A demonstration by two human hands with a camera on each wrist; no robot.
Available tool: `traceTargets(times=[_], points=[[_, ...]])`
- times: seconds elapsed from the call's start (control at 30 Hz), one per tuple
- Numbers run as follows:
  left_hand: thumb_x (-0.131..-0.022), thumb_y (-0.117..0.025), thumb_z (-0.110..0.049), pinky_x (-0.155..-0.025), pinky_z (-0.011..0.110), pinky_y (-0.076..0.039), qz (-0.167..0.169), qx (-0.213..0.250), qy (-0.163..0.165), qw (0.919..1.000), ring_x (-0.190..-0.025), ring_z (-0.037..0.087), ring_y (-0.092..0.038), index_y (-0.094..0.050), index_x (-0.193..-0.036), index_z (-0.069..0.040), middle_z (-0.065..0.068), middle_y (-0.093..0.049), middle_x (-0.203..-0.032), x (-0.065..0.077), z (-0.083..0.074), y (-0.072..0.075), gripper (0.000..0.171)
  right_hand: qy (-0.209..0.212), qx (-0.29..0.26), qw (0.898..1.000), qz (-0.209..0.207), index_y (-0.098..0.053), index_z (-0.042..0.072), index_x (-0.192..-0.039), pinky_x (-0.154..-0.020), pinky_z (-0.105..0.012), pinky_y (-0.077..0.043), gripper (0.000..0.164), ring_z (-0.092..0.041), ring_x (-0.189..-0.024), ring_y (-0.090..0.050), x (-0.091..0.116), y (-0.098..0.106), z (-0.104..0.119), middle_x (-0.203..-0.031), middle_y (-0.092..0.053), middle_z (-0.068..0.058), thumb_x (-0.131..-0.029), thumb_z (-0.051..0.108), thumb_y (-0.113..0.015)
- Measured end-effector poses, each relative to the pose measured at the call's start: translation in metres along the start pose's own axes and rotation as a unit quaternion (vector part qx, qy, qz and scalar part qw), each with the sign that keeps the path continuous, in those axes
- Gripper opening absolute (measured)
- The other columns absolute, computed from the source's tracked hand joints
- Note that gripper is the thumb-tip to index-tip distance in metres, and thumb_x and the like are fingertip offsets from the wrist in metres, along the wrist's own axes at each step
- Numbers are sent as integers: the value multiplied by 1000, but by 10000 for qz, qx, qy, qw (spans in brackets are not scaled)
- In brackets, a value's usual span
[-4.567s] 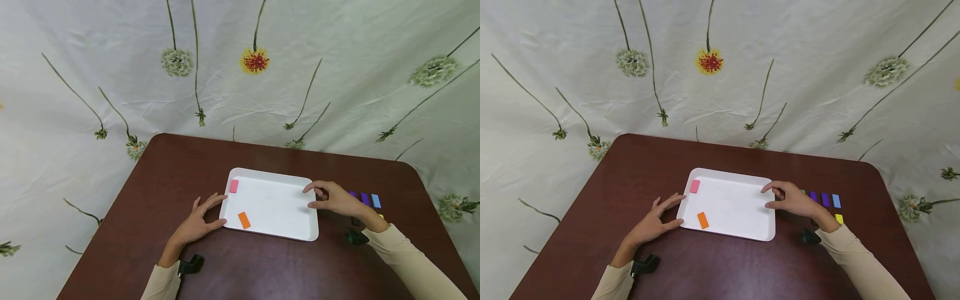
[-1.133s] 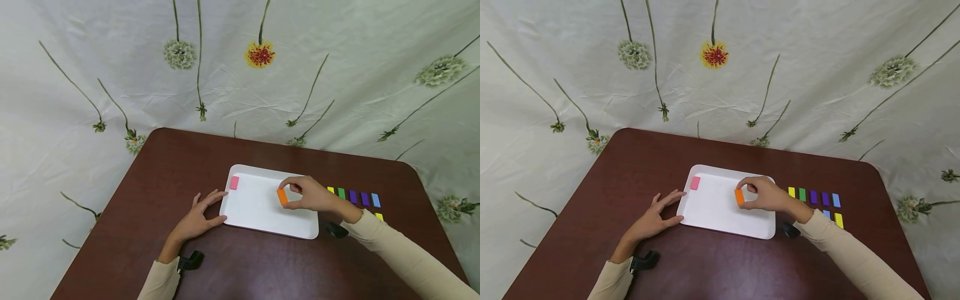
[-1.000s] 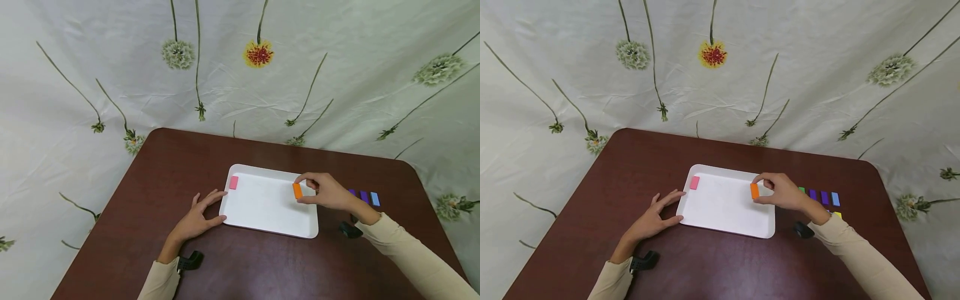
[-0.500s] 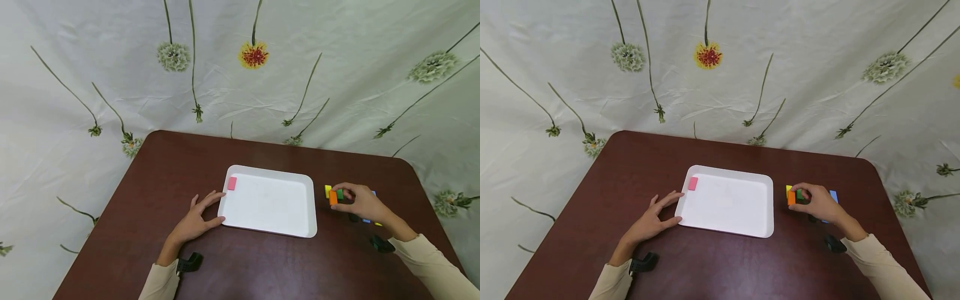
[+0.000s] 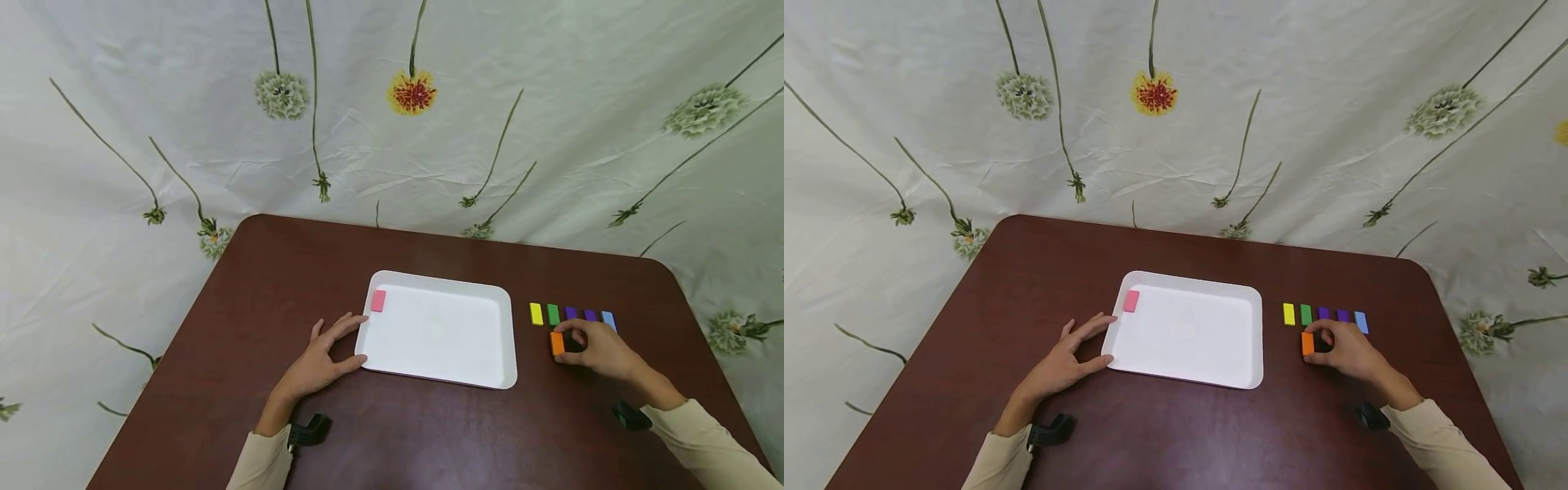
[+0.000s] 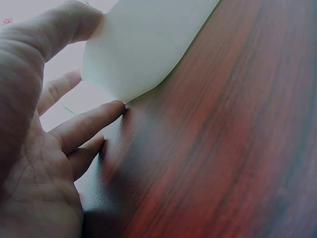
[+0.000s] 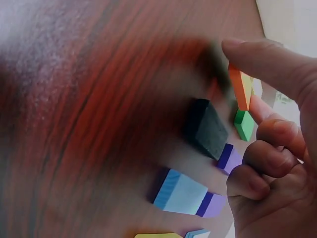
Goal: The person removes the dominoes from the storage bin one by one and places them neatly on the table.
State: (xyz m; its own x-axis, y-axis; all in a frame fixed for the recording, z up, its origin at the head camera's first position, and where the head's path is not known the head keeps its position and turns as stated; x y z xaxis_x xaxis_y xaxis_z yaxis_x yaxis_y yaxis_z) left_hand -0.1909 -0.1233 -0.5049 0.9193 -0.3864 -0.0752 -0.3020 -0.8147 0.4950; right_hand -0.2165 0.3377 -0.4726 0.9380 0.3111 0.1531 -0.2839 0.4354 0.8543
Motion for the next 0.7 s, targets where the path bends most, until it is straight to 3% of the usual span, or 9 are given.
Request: traceTargets(times=[0.47,0.7], points=[[-89,-77,-28,-116,65,7,-32,29,-33,10000,-151,34,-29,-51,-146,-21,5,-50,-152,-1,0,-1,63,152,35,9999,-14,-68,0,-114,-53,-23,-26,48,-3,-58,-29,0,-2,3,-69,-33,6,-77,24,-88],[-89,-78,-28,-116,65,6,-33,11,-27,10000,-151,34,-29,-50,-147,-22,4,-50,-152,0,-1,1,64,497,-225,9980,-306,-68,1,-114,-54,-24,-27,42,-1,-57,-25,-12,12,30,-69,-34,5,-82,21,-84]])
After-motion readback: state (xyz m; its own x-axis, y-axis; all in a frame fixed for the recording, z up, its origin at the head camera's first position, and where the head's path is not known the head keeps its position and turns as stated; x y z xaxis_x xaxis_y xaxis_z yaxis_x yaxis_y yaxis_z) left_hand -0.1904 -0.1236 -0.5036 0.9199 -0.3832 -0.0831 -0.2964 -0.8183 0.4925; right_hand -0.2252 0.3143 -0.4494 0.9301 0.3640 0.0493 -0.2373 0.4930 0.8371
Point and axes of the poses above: each hand's wrist, its own x-axis away from the middle knuckle, its own y-axis out of the back of the hand, z = x × y, the point moved 8 cm from there along -x, towards the middle knuckle
